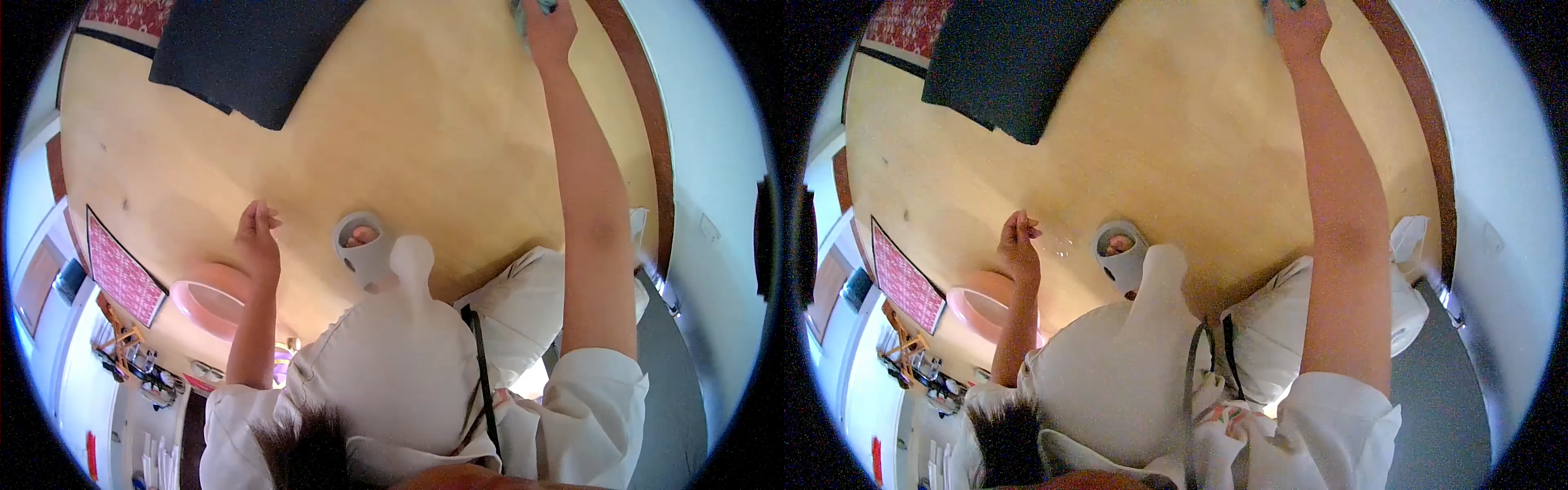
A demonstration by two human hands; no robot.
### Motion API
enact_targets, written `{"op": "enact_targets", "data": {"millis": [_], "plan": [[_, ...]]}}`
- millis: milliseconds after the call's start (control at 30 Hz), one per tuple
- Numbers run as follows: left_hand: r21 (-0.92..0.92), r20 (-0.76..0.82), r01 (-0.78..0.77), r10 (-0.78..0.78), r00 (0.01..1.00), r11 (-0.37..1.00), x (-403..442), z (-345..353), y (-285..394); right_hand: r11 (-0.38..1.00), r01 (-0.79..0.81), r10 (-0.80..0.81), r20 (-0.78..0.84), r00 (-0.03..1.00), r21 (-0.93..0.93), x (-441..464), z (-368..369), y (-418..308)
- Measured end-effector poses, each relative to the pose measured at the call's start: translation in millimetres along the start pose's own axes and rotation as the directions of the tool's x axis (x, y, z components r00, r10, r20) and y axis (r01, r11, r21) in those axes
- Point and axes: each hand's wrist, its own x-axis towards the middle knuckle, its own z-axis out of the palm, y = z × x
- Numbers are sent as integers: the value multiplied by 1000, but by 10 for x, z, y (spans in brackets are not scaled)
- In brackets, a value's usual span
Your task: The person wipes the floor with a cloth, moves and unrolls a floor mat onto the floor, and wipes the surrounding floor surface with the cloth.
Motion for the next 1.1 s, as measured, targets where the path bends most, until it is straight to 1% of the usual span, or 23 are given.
{"op": "enact_targets", "data": {"millis": [33,67,100,133,200,233,267,333,367,400,433,500,533,567,600,633,733,800,833,933,1000,1033,1100], "plan": [[39,-14,-83,84,996,996,0,38,12,952,-170,167,33,985,256,-38,-88,-81],[75,-28,-161,163,986,984,-10,89,-1,813,-325,310,112,944,483,-88,-188,-145],[232,-107,-424,456,884,876,61,190,-42,602,-451,399,241,885,658,-201,-291,-120],[323,-56,-455,496,866,830,82,197,-59,336,-550,446,385,808,765,-364,-424,-99],[489,65,-518,563,824,702,44,174,160,208,-559,373,463,804,803,-858,-624,-519],[255,71,-48,31,997,966,9,162,313,88,-566,364,503,784,819,-1030,-695,-631],[198,106,-43,22,994,979,5,173,346,-36,-567,350,542,764,823,-1184,-755,-711],[90,174,-25,9,985,996,9,189,416,-258,-574,160,621,767,777,-1395,-910,-606],[46,280,-263,241,929,964,-67,254,532,-345,-595,-17,629,777,726,-1534,-968,-418],[176,315,-474,407,857,863,-96,329,657,-386,-607,-67,635,769,694,-1627,-1046,-383],[290,372,-653,546,751,700,-108,412,790,-425,-620,-117,640,760,659,-1720,-1124,-349],[264,545,-722,519,658,639,-252,567,1212,-437,-622,36,703,710,650,-1927,-1303,-512],[162,647,-610,383,659,776,-412,659,1571,-346,-652,166,728,665,674,-2040,-1393,-588],[82,743,-457,252,620,886,-582,780,1830,-254,-686,295,731,616,681,-2154,-1477,-657],[-17,765,-444,297,572,896,-734,950,1958,-160,-722,417,709,569,673,-2231,-1543,-671],[-118,779,-426,350,521,897,-890,1138,2066,-155,-719,402,708,581,678,-2317,-1590,-580],[18,821,-417,224,525,909,-1414,1597,2335,-144,-705,413,690,595,695,-2632,-1770,-322],[59,853,-463,196,483,884,-1460,1763,2183,-144,-681,474,654,589,718,-2784,-1934,-340],[75,870,-488,182,458,870,-1495,1826,2129,-128,-681,424,660,620,721,-2813,-1981,-280],[-58,832,-384,257,492,922,-1658,1764,2198,-39,-681,309,656,688,732,-2802,-2090,-99],[-224,776,-304,358,519,926,-1704,1664,2224,59,-664,256,631,732,746,-2733,-2078,-55],[-302,739,-265,401,541,916,-1724,1589,2232,86,-661,237,629,740,745,-2707,-2063,12],[-373,701,-211,423,573,904,-1843,1399,2378,122,-659,204,631,749,742,-2741,-2035,135]]}}
